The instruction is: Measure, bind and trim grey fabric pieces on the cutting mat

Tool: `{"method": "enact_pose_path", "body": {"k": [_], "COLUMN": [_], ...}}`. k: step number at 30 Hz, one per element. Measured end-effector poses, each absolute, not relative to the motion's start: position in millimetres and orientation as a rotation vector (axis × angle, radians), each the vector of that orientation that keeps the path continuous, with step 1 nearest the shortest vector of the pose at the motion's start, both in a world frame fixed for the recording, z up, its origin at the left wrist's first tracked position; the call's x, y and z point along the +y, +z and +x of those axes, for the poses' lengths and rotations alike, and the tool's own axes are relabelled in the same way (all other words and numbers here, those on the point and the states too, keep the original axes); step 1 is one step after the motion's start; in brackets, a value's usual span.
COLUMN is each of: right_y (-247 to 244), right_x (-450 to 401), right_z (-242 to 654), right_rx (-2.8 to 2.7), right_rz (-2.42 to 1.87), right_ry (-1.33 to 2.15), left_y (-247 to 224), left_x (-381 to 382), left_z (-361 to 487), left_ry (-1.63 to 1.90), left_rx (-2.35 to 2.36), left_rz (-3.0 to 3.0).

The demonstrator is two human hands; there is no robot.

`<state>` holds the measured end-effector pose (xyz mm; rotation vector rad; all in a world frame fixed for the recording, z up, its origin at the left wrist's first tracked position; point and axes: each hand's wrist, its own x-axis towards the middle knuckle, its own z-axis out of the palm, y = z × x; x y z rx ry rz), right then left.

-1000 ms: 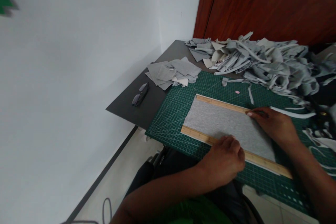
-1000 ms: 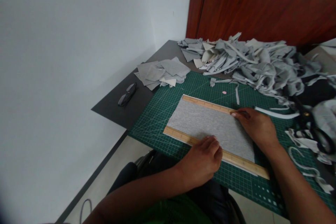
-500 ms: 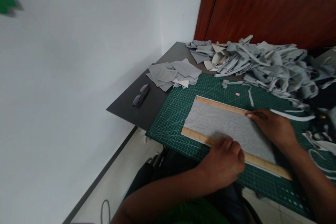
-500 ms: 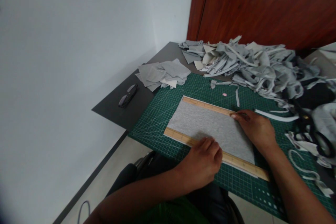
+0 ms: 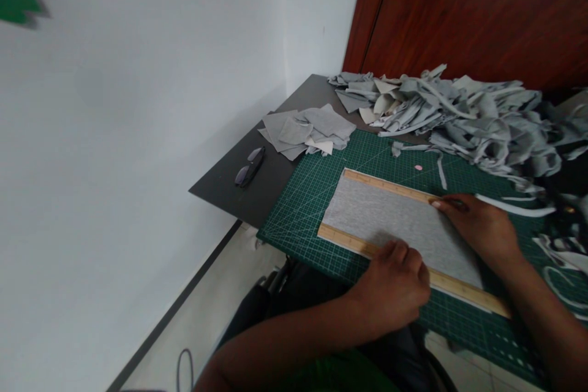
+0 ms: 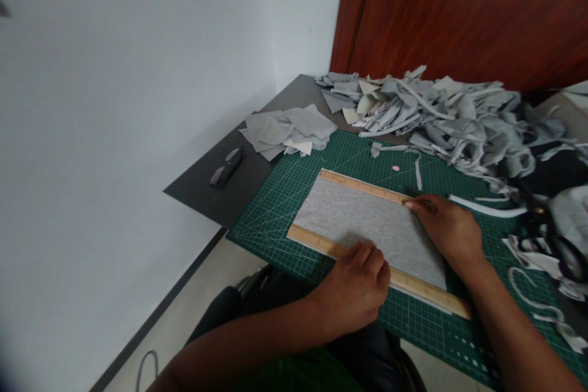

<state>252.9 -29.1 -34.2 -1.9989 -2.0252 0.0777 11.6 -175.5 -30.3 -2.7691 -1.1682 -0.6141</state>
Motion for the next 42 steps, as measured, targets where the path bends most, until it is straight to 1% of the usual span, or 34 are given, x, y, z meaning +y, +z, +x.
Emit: {"method": "enact_pose_path", "body": {"k": [9,23,32,34,37,42], "right_y": [-37,-40,-40,-40,-39,-36], "right_x": [-25,-26,-25,-24,-24,-25], "right_z": [255,256,258,258,258,254], "right_rx": [-1.979,-1.944,-1.967,-1.968,-1.948,-1.938], "right_rz": [-2.104,-2.103,-2.053,-2.074,-2.12,-2.136], "right_ry": [0.024,-0.002,0.012,0.011,0.011,-0.001], "left_y": [-32,-30,-27,-24,-20,-28], "left_x": [-175,-176,-176,-176,-176,-171], "left_z": [13,9,8,8,9,11], "left_ry": [-0.607,-0.672,-0.621,-0.643,-0.729,-0.778], "left_rx": [-1.162,-1.111,-1.037,-1.086,-1.31,-1.598], "left_rz": [-2.767,-2.816,-2.824,-2.795,-2.675,-2.558]}}
